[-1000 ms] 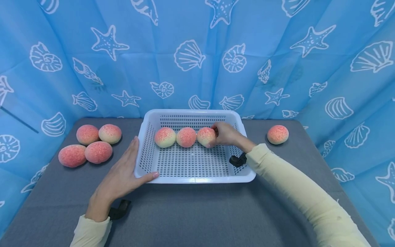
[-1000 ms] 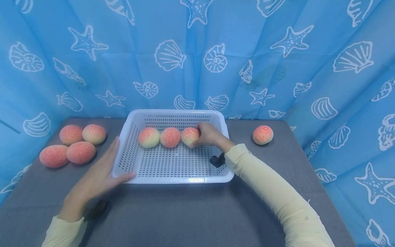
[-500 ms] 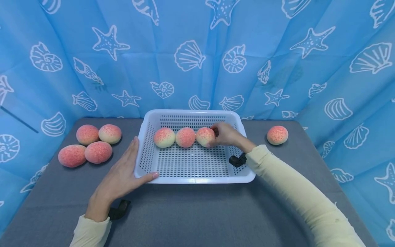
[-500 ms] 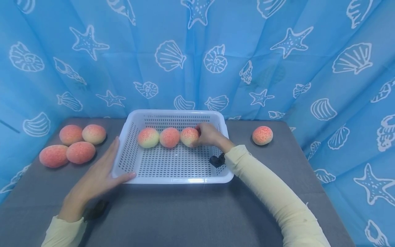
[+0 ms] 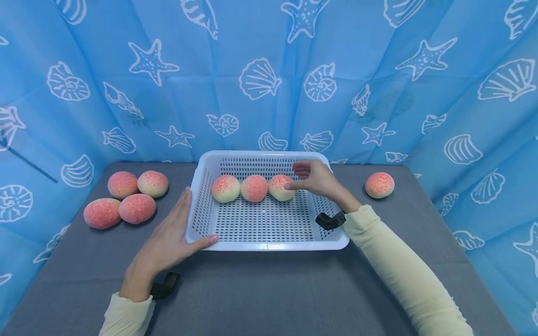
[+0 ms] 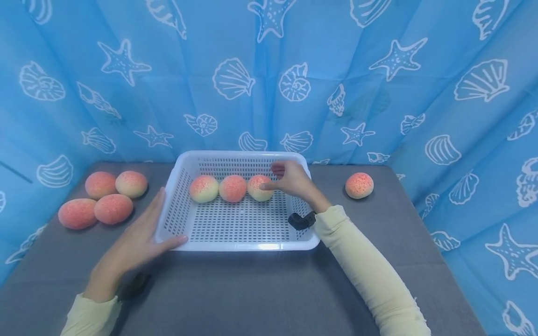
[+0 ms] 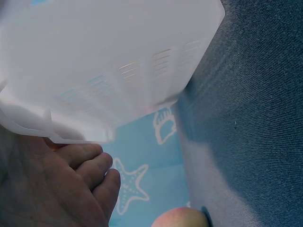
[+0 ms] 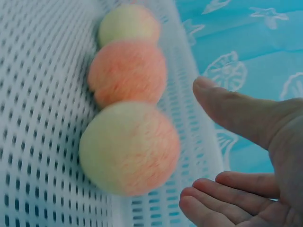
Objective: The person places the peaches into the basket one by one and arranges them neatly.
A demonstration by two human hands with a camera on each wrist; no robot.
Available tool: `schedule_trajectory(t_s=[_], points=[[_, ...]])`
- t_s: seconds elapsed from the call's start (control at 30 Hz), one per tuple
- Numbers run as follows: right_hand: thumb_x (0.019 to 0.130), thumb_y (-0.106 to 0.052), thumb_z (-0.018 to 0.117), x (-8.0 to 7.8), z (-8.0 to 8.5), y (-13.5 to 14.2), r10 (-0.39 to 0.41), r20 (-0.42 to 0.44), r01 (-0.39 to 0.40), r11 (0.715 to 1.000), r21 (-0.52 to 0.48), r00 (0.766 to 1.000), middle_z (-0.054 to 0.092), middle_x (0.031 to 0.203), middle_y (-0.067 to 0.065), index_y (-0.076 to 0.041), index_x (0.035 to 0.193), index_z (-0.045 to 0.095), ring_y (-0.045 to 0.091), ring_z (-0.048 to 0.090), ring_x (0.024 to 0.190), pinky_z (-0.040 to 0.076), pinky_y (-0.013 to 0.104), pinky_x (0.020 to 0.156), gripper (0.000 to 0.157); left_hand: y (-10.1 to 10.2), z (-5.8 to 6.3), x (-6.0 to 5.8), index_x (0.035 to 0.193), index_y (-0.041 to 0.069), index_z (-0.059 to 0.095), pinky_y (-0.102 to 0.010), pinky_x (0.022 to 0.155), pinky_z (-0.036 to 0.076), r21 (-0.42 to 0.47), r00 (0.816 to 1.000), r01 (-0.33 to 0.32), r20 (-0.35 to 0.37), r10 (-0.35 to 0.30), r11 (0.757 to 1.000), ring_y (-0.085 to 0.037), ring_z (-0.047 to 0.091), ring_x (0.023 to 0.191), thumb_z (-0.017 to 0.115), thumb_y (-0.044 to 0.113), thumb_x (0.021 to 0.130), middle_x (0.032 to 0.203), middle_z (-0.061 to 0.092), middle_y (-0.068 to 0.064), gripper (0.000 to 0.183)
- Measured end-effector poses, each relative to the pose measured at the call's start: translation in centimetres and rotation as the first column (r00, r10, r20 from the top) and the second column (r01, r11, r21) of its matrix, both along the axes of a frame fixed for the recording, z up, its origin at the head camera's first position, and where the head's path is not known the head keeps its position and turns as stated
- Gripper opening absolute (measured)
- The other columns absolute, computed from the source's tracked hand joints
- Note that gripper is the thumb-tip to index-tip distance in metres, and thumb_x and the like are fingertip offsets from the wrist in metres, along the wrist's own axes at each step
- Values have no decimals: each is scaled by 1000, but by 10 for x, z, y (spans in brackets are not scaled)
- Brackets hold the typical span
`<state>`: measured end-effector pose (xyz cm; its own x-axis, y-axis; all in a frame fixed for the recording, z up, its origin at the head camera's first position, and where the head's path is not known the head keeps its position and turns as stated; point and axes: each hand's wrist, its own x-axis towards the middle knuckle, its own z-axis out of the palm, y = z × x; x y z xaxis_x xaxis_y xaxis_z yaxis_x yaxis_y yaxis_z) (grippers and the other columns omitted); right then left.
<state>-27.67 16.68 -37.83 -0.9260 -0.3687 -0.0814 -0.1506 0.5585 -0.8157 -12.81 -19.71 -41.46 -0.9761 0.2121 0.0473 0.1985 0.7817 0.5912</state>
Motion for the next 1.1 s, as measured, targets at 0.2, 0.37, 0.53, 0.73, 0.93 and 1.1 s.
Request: schedule_trajectory(t_s=[0.2,0.37,0.53,0.73,0.93,1.1], points=[[84,-20,86,18,10,8,-2,-7,2,995,-96,1000,53,144,25,9,145,47,38,52,134,43,44,109,78,1,-1,1,160,25,-16,-69,114,21,-14,1000,-9,9,10,1000,-36,6,155,72,72,79,170,-4,-8,129],[87,-16,83,37,21,16,-22,-32,16,983,-182,999,52,145,26,8,146,47,39,51,135,44,41,109,73,1,-3,1,160,24,-16,-68,114,21,-14,1000,-7,6,7,1000,-34,5,155,72,72,79,170,-4,-8,129],[89,-8,79,52,22,27,-48,-53,31,959,-280,997,50,146,27,8,148,43,37,52,134,47,32,104,71,1,-4,1,161,25,-16,-67,114,22,-6,1000,-1,-4,1,1000,-34,5,155,73,72,79,170,-3,-8,129],[91,-6,77,62,16,35,-71,-78,40,939,-342,994,51,146,26,7,148,44,36,53,133,49,24,98,67,1,-5,0,160,26,-16,-67,114,22,-6,1000,-7,1,7,1000,-33,6,155,72,73,78,170,-4,-6,129],[91,-7,77,64,16,34,-85,-103,45,937,-345,991,52,145,26,7,148,45,35,54,132,48,30,101,66,0,-5,-1,161,26,-15,-68,113,23,-1,1000,-5,-6,5,1000,-34,8,154,73,73,78,170,-3,-4,129],[90,-6,77,68,21,37,-139,-134,82,928,-363,981,53,144,24,9,147,45,37,53,133,46,32,103,66,-1,-3,-2,161,27,-14,-68,113,23,12,1000,3,-21,-3,1000,-34,10,154,75,68,79,170,-2,-4,128]])
